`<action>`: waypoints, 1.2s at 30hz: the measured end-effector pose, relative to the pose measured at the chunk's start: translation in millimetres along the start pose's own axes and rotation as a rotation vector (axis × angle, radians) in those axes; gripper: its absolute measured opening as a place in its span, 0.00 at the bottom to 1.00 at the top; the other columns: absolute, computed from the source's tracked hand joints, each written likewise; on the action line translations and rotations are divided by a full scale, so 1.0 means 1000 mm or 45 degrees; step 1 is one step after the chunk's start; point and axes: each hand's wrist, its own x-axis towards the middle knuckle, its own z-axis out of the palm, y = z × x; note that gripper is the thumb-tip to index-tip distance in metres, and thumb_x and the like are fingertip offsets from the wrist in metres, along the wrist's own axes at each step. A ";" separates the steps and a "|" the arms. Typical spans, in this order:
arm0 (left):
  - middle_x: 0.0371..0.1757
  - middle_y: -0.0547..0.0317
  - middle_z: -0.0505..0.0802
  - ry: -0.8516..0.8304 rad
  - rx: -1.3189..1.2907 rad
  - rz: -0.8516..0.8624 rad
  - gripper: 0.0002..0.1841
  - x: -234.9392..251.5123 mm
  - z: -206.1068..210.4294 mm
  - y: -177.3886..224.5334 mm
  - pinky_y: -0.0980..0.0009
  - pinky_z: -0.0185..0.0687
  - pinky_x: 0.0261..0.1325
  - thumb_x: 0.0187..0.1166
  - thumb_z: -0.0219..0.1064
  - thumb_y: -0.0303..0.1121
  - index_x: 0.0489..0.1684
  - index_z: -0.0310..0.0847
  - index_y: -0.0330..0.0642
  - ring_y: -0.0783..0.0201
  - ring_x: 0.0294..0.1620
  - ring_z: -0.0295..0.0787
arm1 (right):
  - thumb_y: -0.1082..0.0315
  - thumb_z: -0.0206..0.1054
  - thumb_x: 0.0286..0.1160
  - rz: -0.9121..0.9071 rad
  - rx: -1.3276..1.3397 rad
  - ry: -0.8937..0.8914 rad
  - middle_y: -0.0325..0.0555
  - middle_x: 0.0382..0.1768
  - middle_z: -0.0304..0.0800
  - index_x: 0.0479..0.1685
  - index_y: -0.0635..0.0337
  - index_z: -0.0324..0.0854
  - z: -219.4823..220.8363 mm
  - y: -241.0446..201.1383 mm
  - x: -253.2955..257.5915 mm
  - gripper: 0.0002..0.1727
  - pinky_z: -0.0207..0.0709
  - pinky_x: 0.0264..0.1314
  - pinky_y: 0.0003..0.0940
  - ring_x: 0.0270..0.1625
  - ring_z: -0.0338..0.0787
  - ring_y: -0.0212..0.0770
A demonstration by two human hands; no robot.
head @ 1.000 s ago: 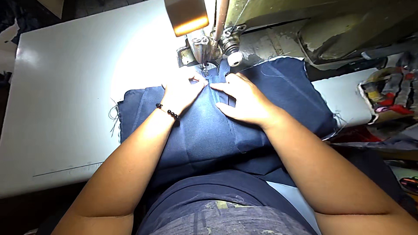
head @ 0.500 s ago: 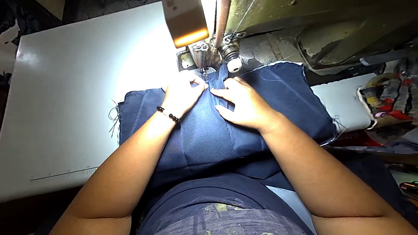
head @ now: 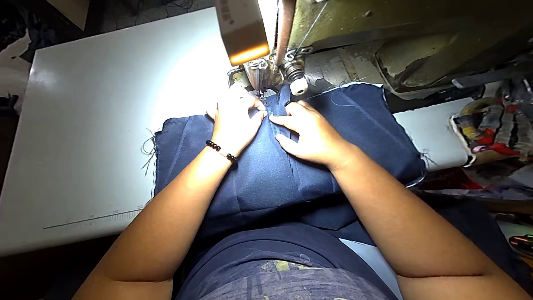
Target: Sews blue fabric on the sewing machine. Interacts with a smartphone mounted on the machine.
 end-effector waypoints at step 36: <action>0.89 0.41 0.71 -0.258 0.370 0.229 0.28 -0.047 -0.002 0.022 0.33 0.58 0.80 0.81 0.50 0.35 0.80 0.74 0.37 0.42 0.89 0.66 | 0.65 0.60 0.74 0.065 0.028 -0.021 0.60 0.46 0.88 0.58 0.61 0.93 -0.003 0.007 0.014 0.21 0.77 0.60 0.50 0.54 0.85 0.59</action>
